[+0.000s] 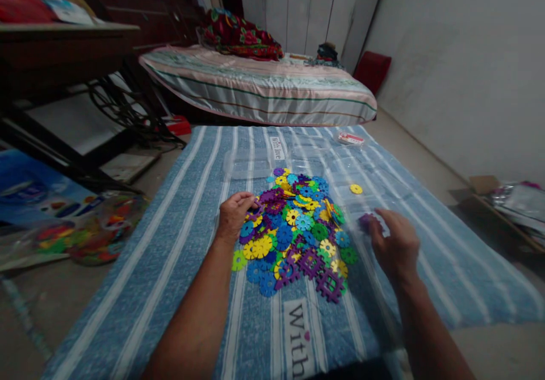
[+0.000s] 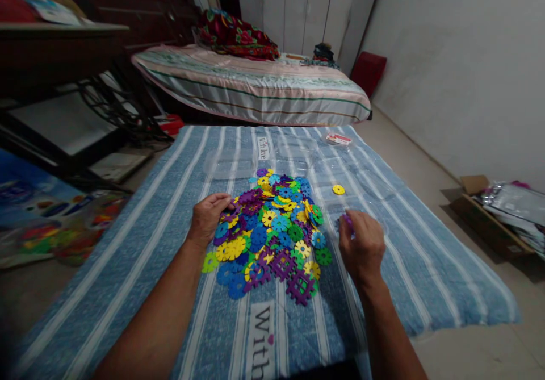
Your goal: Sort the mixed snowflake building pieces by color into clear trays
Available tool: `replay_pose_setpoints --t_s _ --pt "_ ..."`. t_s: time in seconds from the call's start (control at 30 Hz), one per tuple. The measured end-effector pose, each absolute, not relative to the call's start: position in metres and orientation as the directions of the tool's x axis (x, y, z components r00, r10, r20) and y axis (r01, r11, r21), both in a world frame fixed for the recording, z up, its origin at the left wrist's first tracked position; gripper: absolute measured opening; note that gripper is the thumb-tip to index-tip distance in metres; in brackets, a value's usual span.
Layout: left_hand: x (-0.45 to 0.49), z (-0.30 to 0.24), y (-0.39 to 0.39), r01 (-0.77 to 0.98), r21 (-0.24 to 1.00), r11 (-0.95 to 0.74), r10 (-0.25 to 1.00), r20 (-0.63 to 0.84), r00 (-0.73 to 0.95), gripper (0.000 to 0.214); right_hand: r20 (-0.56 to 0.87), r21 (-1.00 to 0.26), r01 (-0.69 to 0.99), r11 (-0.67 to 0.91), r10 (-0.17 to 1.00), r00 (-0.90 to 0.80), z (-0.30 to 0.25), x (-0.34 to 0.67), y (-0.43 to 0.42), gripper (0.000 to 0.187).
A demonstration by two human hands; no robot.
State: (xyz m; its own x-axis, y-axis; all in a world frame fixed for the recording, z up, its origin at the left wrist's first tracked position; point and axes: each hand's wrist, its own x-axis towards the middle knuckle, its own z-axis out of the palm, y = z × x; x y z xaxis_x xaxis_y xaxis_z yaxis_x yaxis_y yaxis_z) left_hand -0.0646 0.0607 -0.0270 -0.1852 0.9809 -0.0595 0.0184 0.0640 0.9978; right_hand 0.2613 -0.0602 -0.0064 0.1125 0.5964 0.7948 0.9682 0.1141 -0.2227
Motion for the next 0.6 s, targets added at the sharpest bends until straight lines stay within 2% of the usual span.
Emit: replay_pose_setpoints --t_s 0.13,0.2,0.33,0.5,0.6 --pt "-0.065 -0.028 0.061 0.02 0.998 0.061 0.981 -0.057 -0.187 0.037 0.763 -0.233 0.897 0.375 0.643 -0.071 -0.027 0.237 -0.072 0.013" --pt "-0.065 -0.028 0.062 0.024 0.998 0.058 0.981 -0.052 -0.189 0.036 0.704 -0.244 0.869 0.431 0.695 -0.147 -0.037 0.223 -0.075 0.015" --pt "-0.064 -0.029 0.062 0.037 0.998 0.043 0.98 -0.035 -0.197 0.033 0.579 -0.319 0.9 0.296 0.813 -0.062 -0.052 0.207 -0.072 0.021" --pt "-0.066 -0.031 0.064 0.024 0.999 0.034 0.979 -0.029 -0.202 0.033 0.493 -0.309 0.929 0.206 0.87 -0.029 -0.06 0.202 -0.06 0.032" --pt "-0.066 -0.032 0.065 0.032 0.999 0.032 0.979 -0.025 -0.204 0.033 0.488 -0.284 0.942 0.178 0.873 -0.018 -0.064 0.199 -0.056 0.033"
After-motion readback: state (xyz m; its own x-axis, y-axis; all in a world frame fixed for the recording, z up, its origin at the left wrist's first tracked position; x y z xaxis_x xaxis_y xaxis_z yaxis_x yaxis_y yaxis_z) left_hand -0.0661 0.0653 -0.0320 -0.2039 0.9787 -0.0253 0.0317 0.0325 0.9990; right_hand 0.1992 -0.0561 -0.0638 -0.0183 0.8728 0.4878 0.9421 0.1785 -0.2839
